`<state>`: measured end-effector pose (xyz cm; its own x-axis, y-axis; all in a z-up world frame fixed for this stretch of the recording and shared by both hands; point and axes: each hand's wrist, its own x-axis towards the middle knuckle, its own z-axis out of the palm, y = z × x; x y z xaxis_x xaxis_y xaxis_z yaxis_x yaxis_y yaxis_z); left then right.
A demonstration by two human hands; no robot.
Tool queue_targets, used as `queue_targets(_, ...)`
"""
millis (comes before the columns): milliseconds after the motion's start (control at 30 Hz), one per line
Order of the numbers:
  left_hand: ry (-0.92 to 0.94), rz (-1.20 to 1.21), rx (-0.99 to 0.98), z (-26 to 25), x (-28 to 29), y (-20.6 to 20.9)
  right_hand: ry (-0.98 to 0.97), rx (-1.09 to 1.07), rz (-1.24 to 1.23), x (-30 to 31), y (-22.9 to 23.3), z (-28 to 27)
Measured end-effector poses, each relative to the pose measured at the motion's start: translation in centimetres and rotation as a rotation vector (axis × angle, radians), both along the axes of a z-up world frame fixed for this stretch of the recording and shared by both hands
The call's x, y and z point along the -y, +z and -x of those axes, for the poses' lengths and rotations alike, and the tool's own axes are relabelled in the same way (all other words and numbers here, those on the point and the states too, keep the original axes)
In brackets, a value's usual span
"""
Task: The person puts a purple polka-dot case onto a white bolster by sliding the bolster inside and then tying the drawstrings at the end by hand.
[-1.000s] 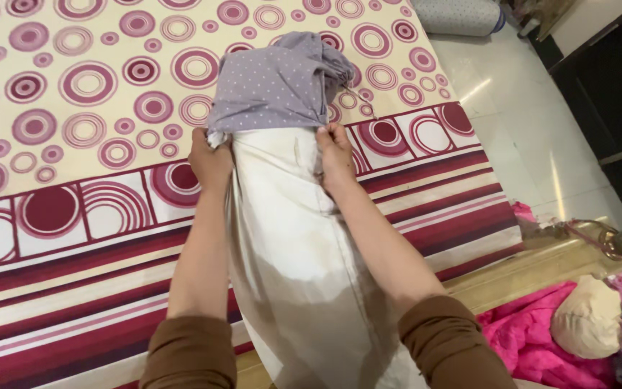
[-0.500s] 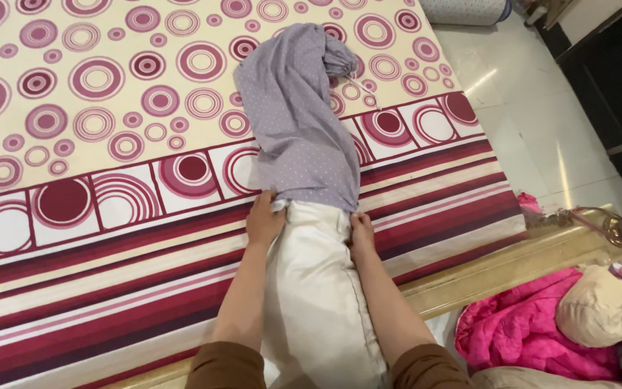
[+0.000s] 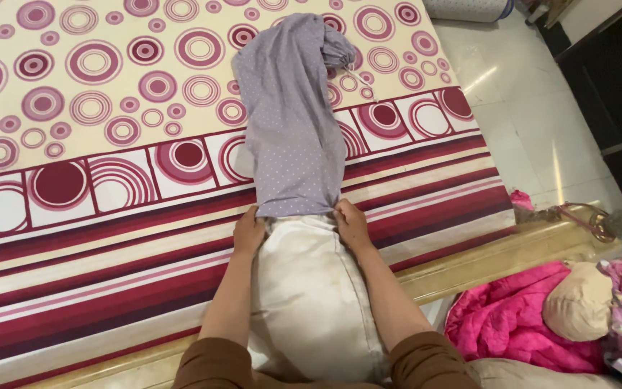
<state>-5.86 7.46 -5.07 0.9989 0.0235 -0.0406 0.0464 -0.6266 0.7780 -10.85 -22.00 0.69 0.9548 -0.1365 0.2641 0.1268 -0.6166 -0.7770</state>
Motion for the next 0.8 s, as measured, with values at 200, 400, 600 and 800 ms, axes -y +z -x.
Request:
queue_targets(200,-0.14,-0.08,0.066,2.7,-2.1,-0.7,0.09,-0.077,0.205,1.3,-2.6,0.8)
queue_targets(400,-0.084,-0.163,-0.072,5.2,-1.6,5.1,0.172,-0.209,0.159,0.7,-2.2,1.6)
queue_targets(600,-0.083,-0.21,-0.067,5.2,-2.4,2.9,0.275,-0.193,0.089,-0.3,0.6,2.1)
queue_targets(800,-0.052,-0.156,-0.129,4.7,-2.4,2.1,0.179,-0.1,0.22,-1.3,2.4,2.3)
